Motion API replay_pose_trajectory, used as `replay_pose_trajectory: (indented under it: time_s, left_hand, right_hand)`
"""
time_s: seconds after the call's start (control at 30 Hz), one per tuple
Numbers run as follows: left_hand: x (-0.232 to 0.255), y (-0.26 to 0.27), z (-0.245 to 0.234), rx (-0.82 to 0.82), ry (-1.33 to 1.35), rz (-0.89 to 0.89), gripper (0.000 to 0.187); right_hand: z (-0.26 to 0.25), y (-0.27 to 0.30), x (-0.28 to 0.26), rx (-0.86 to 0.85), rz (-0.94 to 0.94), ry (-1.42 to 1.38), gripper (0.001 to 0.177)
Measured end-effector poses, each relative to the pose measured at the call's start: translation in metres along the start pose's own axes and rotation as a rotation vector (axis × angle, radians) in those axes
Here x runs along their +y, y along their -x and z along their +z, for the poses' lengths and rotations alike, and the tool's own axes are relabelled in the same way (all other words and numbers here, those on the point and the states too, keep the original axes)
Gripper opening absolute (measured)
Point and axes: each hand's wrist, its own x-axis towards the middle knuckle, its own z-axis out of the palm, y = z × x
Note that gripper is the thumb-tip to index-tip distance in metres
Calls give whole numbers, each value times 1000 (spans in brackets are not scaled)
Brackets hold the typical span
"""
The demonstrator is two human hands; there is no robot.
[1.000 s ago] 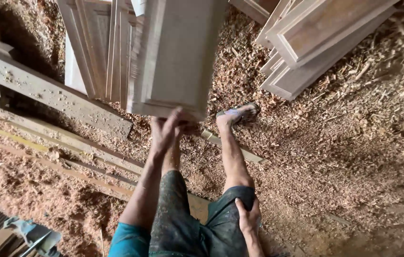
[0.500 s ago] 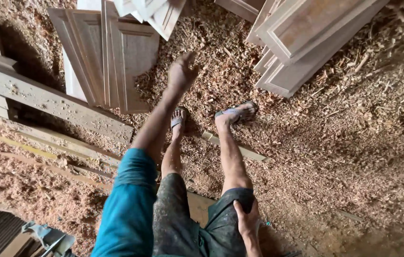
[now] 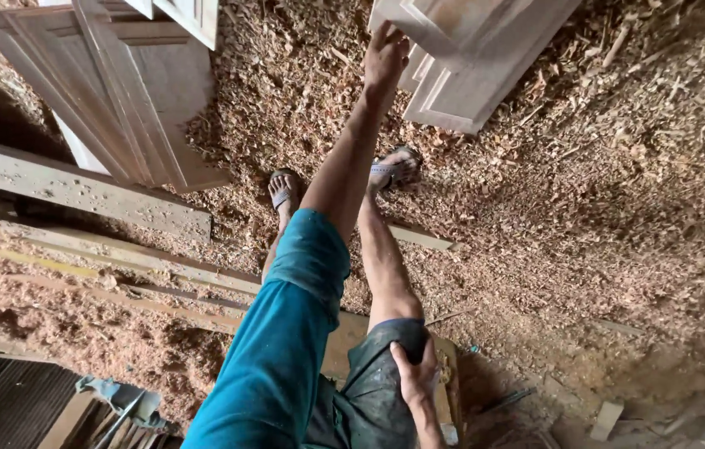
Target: The person sands the edges and surfaces of rectangular wooden panels by hand on a workbench. They repeatedly pick up panels, sand them, and place them back on the floor among other panels.
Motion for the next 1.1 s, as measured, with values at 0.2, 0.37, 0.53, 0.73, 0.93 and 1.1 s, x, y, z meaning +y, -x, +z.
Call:
replay_pose_trajectory:
  time_s: [0.2, 0.37, 0.53, 0.73, 0.93, 1.1]
  left_hand:
    - [3, -1, 3, -159, 457, 43, 81]
    - [18, 51, 17, -125, -527, 1275, 27]
    - [9, 112, 24, -72, -695, 1012, 43]
    - [-14, 66, -30, -157, -1207, 1315, 63]
    - [-34, 23, -76, -44, -1372, 955, 87]
    - [-70, 12, -93, 244, -755, 390, 80]
  right_hand:
    - [-7, 0, -10, -26, 48, -41, 90]
    - [-8, 1, -17, -49, 79, 7, 88]
    - [-2, 2, -7, -17, 49, -6, 86]
    - [2, 7, -15, -42, 47, -4, 84]
    - [8, 13, -8, -56, 65, -17, 90]
    - [12, 10, 1, -73, 104, -96, 94]
